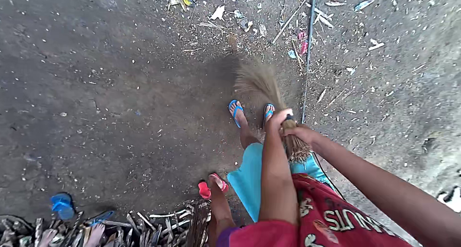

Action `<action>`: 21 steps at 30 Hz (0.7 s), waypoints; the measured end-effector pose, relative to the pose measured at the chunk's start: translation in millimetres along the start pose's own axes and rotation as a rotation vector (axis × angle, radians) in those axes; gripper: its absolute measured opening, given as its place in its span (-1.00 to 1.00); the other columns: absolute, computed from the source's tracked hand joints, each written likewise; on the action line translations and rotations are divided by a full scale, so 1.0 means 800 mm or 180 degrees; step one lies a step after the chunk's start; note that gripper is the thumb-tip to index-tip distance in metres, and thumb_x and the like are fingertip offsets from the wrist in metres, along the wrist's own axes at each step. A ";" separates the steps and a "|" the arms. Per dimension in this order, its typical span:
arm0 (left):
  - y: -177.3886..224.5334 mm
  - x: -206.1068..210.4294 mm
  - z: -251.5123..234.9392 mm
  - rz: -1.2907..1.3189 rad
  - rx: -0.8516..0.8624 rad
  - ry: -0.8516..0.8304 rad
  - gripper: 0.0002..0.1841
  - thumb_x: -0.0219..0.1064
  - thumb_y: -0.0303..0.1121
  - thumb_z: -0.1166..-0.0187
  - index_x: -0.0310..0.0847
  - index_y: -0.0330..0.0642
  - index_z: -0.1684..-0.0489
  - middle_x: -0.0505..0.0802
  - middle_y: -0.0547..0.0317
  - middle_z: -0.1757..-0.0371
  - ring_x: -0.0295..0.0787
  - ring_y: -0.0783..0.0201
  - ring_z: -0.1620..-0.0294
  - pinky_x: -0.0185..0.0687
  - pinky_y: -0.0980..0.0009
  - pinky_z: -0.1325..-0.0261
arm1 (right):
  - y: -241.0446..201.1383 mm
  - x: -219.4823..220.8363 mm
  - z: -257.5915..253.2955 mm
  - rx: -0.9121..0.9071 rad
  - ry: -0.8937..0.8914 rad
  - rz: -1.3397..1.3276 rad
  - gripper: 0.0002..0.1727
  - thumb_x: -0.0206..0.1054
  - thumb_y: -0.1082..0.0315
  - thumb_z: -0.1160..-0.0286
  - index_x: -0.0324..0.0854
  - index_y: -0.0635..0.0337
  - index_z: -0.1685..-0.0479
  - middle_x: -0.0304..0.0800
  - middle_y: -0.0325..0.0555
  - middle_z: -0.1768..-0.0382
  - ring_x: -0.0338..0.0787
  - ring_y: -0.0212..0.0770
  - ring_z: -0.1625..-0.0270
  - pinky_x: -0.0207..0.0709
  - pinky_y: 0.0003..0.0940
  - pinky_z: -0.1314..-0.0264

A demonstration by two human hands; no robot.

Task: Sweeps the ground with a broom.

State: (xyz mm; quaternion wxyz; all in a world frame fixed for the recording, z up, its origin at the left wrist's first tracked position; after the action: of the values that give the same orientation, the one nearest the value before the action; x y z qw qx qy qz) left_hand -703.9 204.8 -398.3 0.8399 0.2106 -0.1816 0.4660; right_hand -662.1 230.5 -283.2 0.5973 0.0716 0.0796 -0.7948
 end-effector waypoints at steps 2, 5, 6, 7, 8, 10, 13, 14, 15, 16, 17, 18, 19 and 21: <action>0.022 0.033 0.004 -0.0107 -0.0134 -0.0114 -0.58 0.29 -0.21 -0.59 0.58 -0.34 -0.27 0.79 -0.11 0.03 0.77 0.09 0.15 0.73 0.06 0.01 | 0.002 -0.020 0.014 0.0073 0.0232 -0.0311 -0.62 0.44 0.31 -0.39 0.54 0.22 -0.16 0.80 -0.07 0.31 0.83 -0.23 0.34 0.76 -0.26 0.29; 0.033 0.024 0.031 0.0531 0.0148 0.0236 -0.57 0.32 -0.31 -0.56 0.49 -0.38 -0.31 0.76 -0.16 0.04 0.75 0.07 0.17 0.74 0.08 0.05 | -0.013 -0.009 0.037 -0.0117 0.0076 0.0032 -0.56 0.44 0.37 -0.40 0.48 0.20 -0.26 0.79 -0.07 0.24 0.83 -0.24 0.29 0.75 -0.28 0.24; 0.024 0.009 0.043 0.0837 0.0362 0.0369 -0.58 0.31 -0.34 -0.53 0.49 -0.39 -0.30 0.76 -0.13 0.11 0.76 0.10 0.25 0.76 0.13 0.13 | -0.015 0.005 0.046 -0.0199 -0.0091 0.0313 -0.44 0.46 0.41 -0.37 0.41 0.20 -0.39 0.75 -0.04 0.12 0.81 -0.22 0.20 0.74 -0.24 0.14; 0.014 -0.010 0.059 0.1121 0.0575 0.0510 -0.63 0.30 -0.37 -0.54 0.51 -0.41 -0.23 0.77 -0.09 0.19 0.76 0.14 0.32 0.77 0.18 0.19 | -0.016 0.024 0.054 -0.0285 -0.0311 0.0572 -0.28 0.49 0.43 -0.34 0.29 0.21 -0.54 0.72 0.03 -0.01 0.81 -0.17 0.09 0.74 -0.18 0.03; 0.001 -0.035 0.077 0.1396 0.0771 0.0696 -0.67 0.30 -0.42 -0.54 0.52 -0.45 -0.17 0.77 -0.08 0.26 0.77 0.16 0.37 0.80 0.22 0.22 | -0.015 0.046 0.059 -0.0374 -0.0544 0.0788 -0.17 0.53 0.44 -0.29 0.19 0.21 -0.63 0.70 0.07 -0.12 0.80 -0.13 -0.02 0.74 -0.14 -0.08; -0.021 -0.093 0.128 0.1763 0.1006 0.1260 -0.76 0.24 -0.52 -0.56 0.50 -0.51 -0.06 0.75 -0.06 0.36 0.76 0.17 0.44 0.80 0.25 0.26 | -0.017 0.094 0.062 -0.0542 -0.1078 0.1114 -0.08 0.56 0.41 -0.24 0.13 0.23 -0.69 0.67 0.12 -0.25 0.77 -0.08 -0.17 0.69 -0.08 -0.24; -0.052 -0.168 0.188 0.2057 0.1003 0.2324 -0.80 0.23 -0.54 -0.55 0.50 -0.54 0.01 0.75 -0.08 0.45 0.77 0.14 0.53 0.81 0.22 0.34 | -0.028 0.157 0.056 -0.0569 -0.1795 0.1372 -0.17 0.55 0.41 -0.27 0.27 0.20 -0.64 0.69 0.10 -0.22 0.76 -0.13 -0.12 0.64 -0.12 -0.23; -0.063 -0.181 0.195 0.2082 0.0887 0.2589 -0.80 0.25 -0.52 -0.54 0.51 -0.53 0.02 0.76 -0.11 0.47 0.78 0.11 0.54 0.81 0.20 0.36 | -0.027 0.167 0.051 -0.0496 -0.1947 0.1369 -0.18 0.53 0.40 -0.29 0.29 0.20 -0.66 0.69 0.08 -0.21 0.76 -0.16 -0.09 0.64 -0.15 -0.21; -0.075 -0.186 0.195 0.2021 0.0716 0.2736 -0.80 0.28 -0.50 -0.53 0.54 -0.51 0.05 0.77 -0.14 0.45 0.79 0.07 0.52 0.81 0.15 0.35 | -0.020 0.170 0.045 -0.0408 -0.2010 0.1275 -0.23 0.52 0.39 -0.28 0.34 0.20 -0.60 0.72 0.04 -0.13 0.77 -0.20 -0.01 0.67 -0.20 -0.11; -0.084 -0.181 0.185 0.1845 0.0530 0.2721 -0.79 0.31 -0.46 -0.52 0.58 -0.49 0.08 0.79 -0.17 0.41 0.80 0.04 0.47 0.80 0.11 0.29 | -0.010 0.164 0.040 -0.0296 -0.1994 0.1090 -0.29 0.50 0.38 -0.28 0.40 0.21 -0.54 0.74 0.01 -0.05 0.78 -0.21 0.07 0.70 -0.22 -0.03; -0.088 -0.168 0.165 0.1550 0.0364 0.2502 -0.75 0.33 -0.42 -0.53 0.62 -0.49 0.05 0.80 -0.19 0.31 0.79 0.01 0.36 0.77 0.06 0.18 | 0.002 0.150 0.036 -0.0189 -0.1880 0.0829 -0.37 0.48 0.37 -0.30 0.45 0.22 -0.45 0.76 -0.02 0.05 0.78 -0.23 0.14 0.71 -0.24 0.04; -0.087 -0.144 0.138 0.1156 0.0252 0.2158 -0.72 0.34 -0.38 -0.52 0.65 -0.48 0.01 0.82 -0.21 0.21 0.79 -0.01 0.24 0.74 0.01 0.07 | 0.017 0.127 0.032 -0.0072 -0.1686 0.0482 -0.46 0.46 0.35 -0.33 0.50 0.21 -0.35 0.77 -0.05 0.14 0.79 -0.24 0.20 0.72 -0.25 0.10; -0.080 -0.110 0.109 0.0716 0.0223 0.1729 -0.69 0.33 -0.36 -0.53 0.66 -0.46 -0.06 0.82 -0.21 0.11 0.78 0.00 0.13 0.71 -0.01 -0.02 | 0.034 0.100 0.030 0.0039 -0.1452 0.0078 -0.55 0.42 0.34 -0.37 0.53 0.20 -0.28 0.77 -0.07 0.20 0.80 -0.24 0.25 0.73 -0.27 0.15; -0.067 -0.036 0.053 -0.0076 0.0132 0.0950 -0.55 0.37 -0.35 -0.43 0.62 -0.46 -0.25 0.78 -0.30 -0.17 0.72 -0.09 -0.20 0.62 -0.10 -0.29 | 0.065 0.044 0.030 0.0219 -0.0965 -0.0751 -0.75 0.30 0.30 -0.49 0.59 0.16 -0.08 0.78 -0.11 0.31 0.79 -0.26 0.33 0.72 -0.31 0.26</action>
State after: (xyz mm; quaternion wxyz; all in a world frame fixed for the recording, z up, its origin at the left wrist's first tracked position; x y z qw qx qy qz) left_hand -676.5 137.0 -386.8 0.8586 0.1583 -0.0427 0.4858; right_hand -622.7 178.0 -269.6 0.5024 -0.0385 -0.0307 -0.8632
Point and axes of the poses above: each hand's wrist, its own z-axis away from the middle knuckle, its own x-axis out of the palm, y = z × x, the point moved 9 cm from there along -z, towards the middle knuckle
